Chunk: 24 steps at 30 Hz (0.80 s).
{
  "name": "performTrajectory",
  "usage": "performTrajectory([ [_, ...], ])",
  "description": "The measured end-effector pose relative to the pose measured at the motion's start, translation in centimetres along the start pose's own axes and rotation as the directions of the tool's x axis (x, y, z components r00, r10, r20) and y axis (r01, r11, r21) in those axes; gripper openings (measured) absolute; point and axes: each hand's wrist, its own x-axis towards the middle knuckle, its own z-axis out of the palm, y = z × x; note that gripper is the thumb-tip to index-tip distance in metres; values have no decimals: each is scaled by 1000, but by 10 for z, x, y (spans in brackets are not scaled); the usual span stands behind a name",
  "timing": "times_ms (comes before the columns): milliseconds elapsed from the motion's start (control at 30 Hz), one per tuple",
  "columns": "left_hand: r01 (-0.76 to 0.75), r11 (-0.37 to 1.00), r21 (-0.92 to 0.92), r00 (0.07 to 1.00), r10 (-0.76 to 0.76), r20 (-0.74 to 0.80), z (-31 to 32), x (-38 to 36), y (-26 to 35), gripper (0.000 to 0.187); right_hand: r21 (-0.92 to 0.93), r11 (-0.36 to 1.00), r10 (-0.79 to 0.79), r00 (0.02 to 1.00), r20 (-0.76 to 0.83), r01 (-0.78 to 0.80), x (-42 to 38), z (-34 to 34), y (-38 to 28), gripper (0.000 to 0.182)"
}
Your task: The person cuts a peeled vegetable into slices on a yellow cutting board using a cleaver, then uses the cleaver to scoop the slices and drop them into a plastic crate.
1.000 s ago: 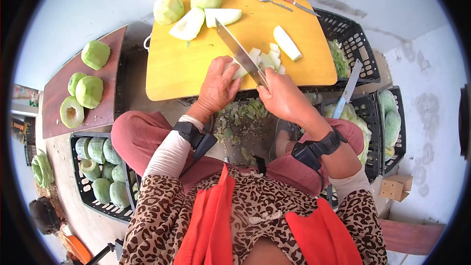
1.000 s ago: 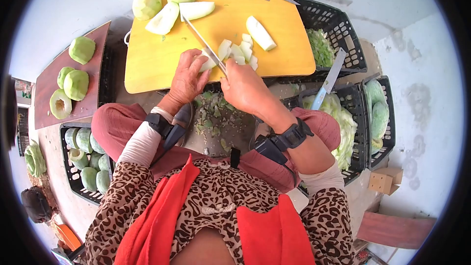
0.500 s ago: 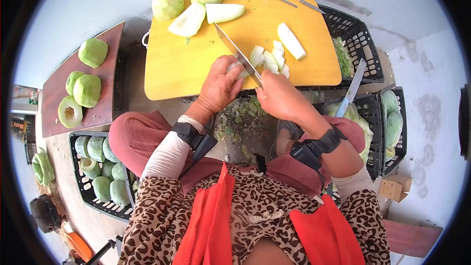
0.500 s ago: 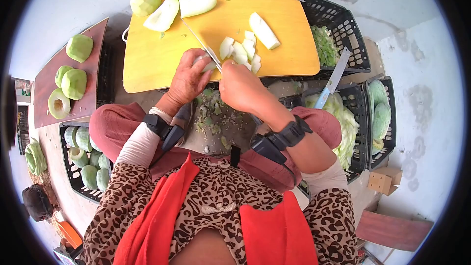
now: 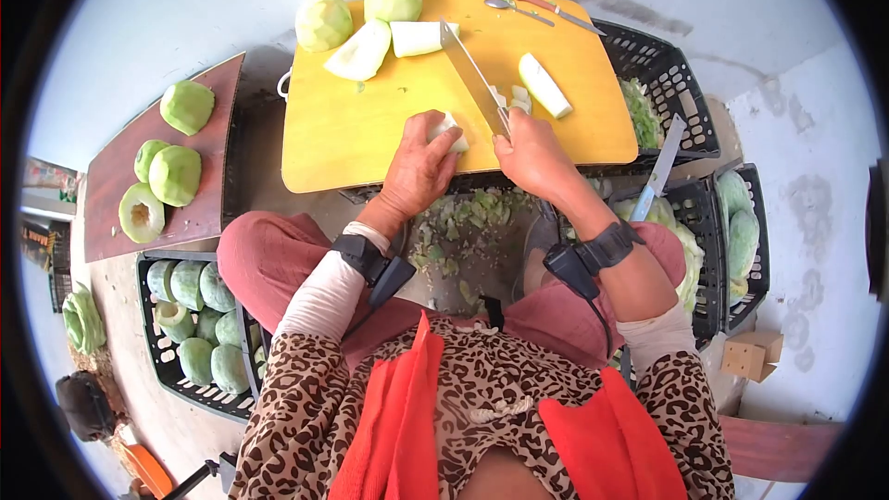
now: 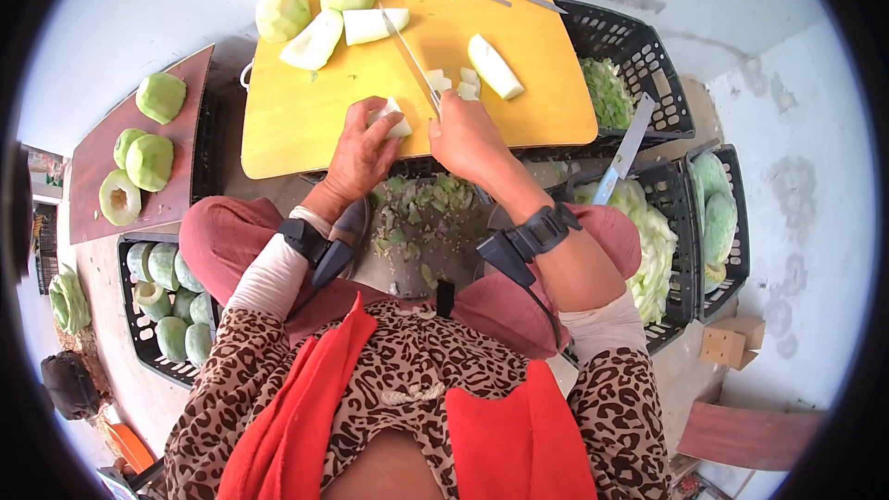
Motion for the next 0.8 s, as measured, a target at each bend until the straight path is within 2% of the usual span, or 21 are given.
performTrajectory([
  [233,39,999,-20,998,-40,-39,13,8,1,43,45,992,-123,991,48,121,-31,-12,-7,23],
  [633,44,999,-12,998,-44,-32,14,9,1,42,3,999,-41,985,167,41,-38,-11,-11,25],
  [800,52,998,-22,998,-52,-26,12,8,1,41,5,996,-88,981,171,88,-22,1,-3,23],
])
